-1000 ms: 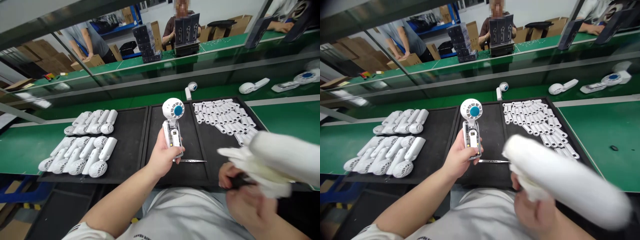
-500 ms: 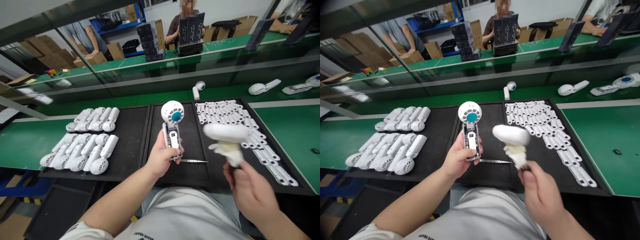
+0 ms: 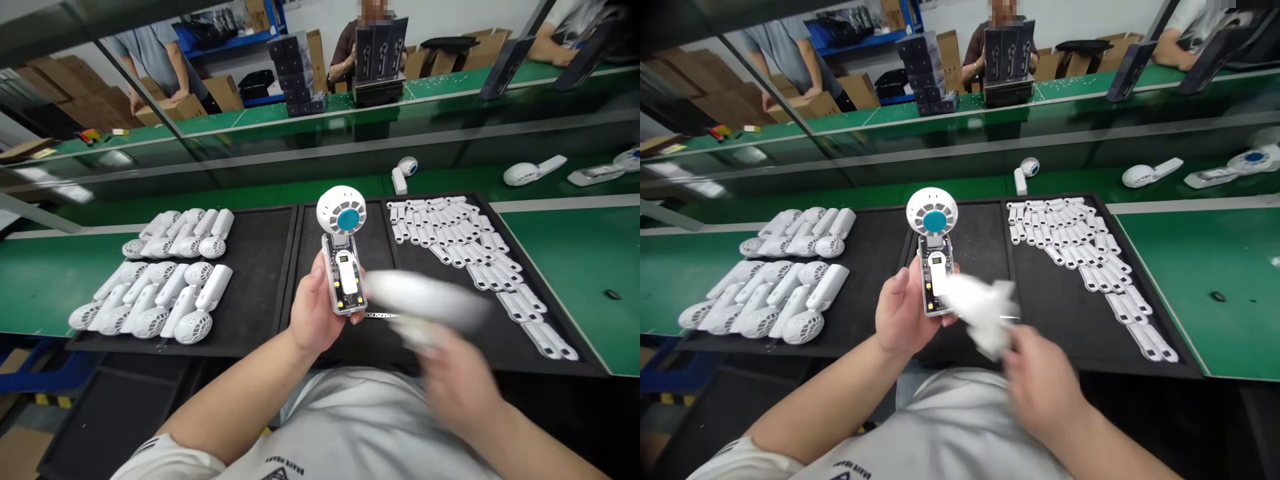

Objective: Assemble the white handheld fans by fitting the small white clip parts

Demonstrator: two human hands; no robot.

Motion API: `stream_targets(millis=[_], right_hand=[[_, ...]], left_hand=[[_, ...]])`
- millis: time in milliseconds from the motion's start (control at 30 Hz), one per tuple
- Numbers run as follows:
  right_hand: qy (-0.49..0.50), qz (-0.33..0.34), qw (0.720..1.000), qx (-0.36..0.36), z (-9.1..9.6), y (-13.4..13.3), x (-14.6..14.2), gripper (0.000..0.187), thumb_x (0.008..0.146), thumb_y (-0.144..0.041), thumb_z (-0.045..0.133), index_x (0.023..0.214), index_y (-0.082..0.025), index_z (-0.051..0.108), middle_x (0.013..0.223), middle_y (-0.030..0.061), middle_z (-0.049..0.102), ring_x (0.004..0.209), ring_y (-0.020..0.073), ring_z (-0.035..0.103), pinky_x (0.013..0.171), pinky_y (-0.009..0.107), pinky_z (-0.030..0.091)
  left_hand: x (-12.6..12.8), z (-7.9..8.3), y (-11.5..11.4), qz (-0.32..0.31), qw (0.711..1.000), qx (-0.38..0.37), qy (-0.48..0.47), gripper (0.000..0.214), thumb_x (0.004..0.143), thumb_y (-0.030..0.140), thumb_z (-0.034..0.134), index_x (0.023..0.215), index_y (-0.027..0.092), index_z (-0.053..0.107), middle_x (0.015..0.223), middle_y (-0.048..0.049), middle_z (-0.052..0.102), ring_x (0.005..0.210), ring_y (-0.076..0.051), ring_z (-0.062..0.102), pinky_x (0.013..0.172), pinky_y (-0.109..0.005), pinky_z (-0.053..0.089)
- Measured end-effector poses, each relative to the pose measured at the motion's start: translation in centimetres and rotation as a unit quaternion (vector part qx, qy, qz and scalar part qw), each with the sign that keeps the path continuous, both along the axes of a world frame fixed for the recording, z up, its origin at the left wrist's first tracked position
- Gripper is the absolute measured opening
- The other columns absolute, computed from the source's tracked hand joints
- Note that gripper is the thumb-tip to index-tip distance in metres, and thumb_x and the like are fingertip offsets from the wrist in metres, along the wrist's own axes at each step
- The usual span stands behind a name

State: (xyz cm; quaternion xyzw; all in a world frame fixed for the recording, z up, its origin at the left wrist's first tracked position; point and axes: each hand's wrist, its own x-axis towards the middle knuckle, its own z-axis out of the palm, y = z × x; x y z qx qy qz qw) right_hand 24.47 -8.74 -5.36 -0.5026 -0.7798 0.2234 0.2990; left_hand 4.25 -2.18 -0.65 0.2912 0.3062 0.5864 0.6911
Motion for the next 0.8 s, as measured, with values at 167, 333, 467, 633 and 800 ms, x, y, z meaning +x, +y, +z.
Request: stream_targets(millis=[167,333,467,633,800], right_hand=[[-0.044,0.078,0.995,0.049,-0.9,0.5,1.0,0.026,0.103,-0.027,0.03,0.089,-0.022,0.051,0.063,-0.0015,0.062,0.05,0.0159,0.061,0.049,0.026,0.04],[-0.178,-0.071,0.979,0.069,-2.3,2.9,4.3,0.029,0.103,-0.036,0.032,0.095,-0.021,0.056,0.06,-0.0005,0.062,0.049,0.0207,0.062,0.046,0.029,0.036],[-0.318,-0.108,0.941,-0.033,-3.2,5.2,4.2,0.027,0.101,-0.039,0.039,0.09,-0.022,0.057,0.075,0.0044,0.068,0.062,0.0243,0.066,0.05,0.031,0.031],[-0.371,-0.062,0.923,-0.083,-4.1,6.0,2.9,0.026,0.103,-0.034,0.04,0.084,-0.02,0.052,0.079,0.0056,0.065,0.067,0.0222,0.065,0.05,0.03,0.024],[-0.364,-0.065,0.926,-0.072,-4.5,5.6,2.9,0.025,0.103,-0.032,0.041,0.084,-0.02,0.05,0.08,0.0053,0.063,0.067,0.0211,0.063,0.051,0.03,0.023]], left_hand=[[-0.6,-0.5,0.3,0.033,0.997,-0.067,0.005,0.039,0.077,0.046,0.066,0.098,0.018,0.05,0.089,-0.0056,0.061,0.064,-0.017,0.059,0.043,-0.024,0.046],[-1.1,0.2,-0.4,-0.02,1.0,-0.011,0.017,0.039,0.068,0.01,0.073,0.098,0.02,0.051,0.096,-0.0022,0.06,0.07,-0.015,0.059,0.042,-0.021,0.045],[-0.9,1.0,-0.6,-0.087,0.996,0.001,0.025,0.042,0.066,0.01,0.079,0.101,0.017,0.056,0.103,-0.006,0.063,0.086,-0.023,0.067,0.063,-0.039,0.061],[-0.8,0.8,-0.4,-0.073,0.995,-0.058,0.025,0.046,0.073,0.04,0.081,0.105,0.013,0.062,0.077,-0.0025,0.061,0.061,-0.015,0.062,0.057,-0.029,0.055],[-1.0,0.2,0.1,-0.071,0.991,-0.111,0.0,0.055,0.078,0.062,0.068,0.104,0.013,0.064,0.072,-0.0032,0.06,0.055,-0.016,0.059,0.049,-0.029,0.052]])
